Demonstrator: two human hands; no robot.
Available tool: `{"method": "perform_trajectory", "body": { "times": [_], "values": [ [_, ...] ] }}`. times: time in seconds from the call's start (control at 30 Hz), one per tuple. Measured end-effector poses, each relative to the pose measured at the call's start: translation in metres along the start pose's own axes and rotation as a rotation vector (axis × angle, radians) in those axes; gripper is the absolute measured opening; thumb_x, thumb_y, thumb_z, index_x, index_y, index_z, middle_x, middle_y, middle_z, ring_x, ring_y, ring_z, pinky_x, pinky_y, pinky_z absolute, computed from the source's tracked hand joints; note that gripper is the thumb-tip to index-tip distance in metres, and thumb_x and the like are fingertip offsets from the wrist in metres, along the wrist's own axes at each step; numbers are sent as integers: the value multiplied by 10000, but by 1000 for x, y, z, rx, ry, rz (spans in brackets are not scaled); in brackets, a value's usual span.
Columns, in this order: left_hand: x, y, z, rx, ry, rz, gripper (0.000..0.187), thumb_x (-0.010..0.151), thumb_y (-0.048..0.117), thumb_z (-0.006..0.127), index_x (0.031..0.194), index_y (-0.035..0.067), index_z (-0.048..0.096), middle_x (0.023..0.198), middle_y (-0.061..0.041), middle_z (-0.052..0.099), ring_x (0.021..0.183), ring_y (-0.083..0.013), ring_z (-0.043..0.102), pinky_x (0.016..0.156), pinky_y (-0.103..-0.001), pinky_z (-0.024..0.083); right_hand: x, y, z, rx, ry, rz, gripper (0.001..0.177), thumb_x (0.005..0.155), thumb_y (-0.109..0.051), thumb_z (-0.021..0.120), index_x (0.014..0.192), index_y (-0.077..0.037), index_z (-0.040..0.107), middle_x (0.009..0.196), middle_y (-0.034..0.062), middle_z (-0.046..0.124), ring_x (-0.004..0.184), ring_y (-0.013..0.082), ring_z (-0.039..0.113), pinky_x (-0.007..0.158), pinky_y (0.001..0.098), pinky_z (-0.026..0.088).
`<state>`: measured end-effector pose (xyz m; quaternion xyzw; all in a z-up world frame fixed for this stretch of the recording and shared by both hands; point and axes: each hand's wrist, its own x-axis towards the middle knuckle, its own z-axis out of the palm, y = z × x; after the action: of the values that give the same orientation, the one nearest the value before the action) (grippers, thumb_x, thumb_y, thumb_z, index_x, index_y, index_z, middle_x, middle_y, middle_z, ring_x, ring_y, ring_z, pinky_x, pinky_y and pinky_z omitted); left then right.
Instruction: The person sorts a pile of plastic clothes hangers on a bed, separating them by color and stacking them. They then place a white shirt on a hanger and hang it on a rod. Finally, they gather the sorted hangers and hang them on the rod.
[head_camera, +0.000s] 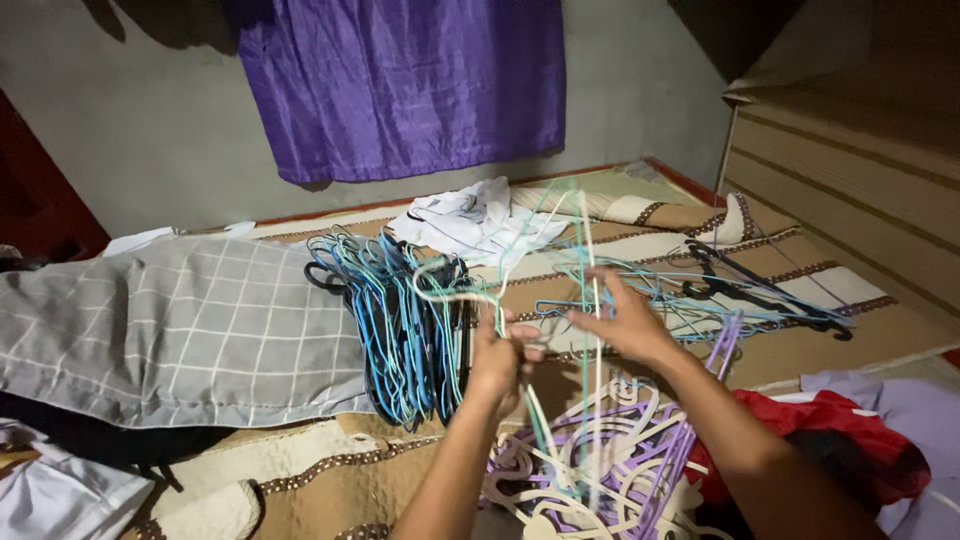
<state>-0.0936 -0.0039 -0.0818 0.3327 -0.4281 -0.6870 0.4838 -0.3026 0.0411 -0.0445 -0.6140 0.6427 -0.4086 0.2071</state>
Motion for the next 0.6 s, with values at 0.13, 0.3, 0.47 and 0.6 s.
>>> {"method": "perform_trajectory", "body": {
  "times": [0.13, 0.3, 0.47, 0.6],
  "values": [
    [6, 27, -8, 25, 130, 124, 362, 930, -54, 406, 1234, 122, 496, 906, -109, 681, 498, -123, 491, 417, -275, 366, 0, 14, -23, 90, 275, -92, 633, 983, -481, 626, 1543, -242, 454, 1547, 156, 470, 1323, 367, 486, 1019, 526, 417],
    [5, 70, -45, -129, 252, 153, 400, 900, -79, 419, 1223, 149, 481, 893, -83, 675, 492, -102, 436, 399, -263, 298, 6, 44, -59, -207, 299, 356, 347, 981, -396, 624, 1278, -283, 763, 955, 205, 787, 864, 330, 757, 808, 501, 557],
    [17, 78, -65, 189, 302, 320, 410, 898, -86, 421, 1256, 106, 476, 899, -96, 670, 521, -124, 498, 427, -281, 388, 19, 64, -52, -101, 480, 82, 279, 1001, -234, 610, 1207, -176, 789, 851, 164, 758, 685, 267, 692, 646, 418, 544],
    [41, 65, -68, 459, 381, 353, 440, 889, -96, 416, 1276, 76, 535, 862, -106, 721, 537, -175, 555, 457, -343, 428, 26, 69, -39, 93, 396, 198, 252, 984, -197, 620, 1195, -158, 752, 943, 88, 781, 690, 177, 696, 591, 351, 580]
  ]
}}
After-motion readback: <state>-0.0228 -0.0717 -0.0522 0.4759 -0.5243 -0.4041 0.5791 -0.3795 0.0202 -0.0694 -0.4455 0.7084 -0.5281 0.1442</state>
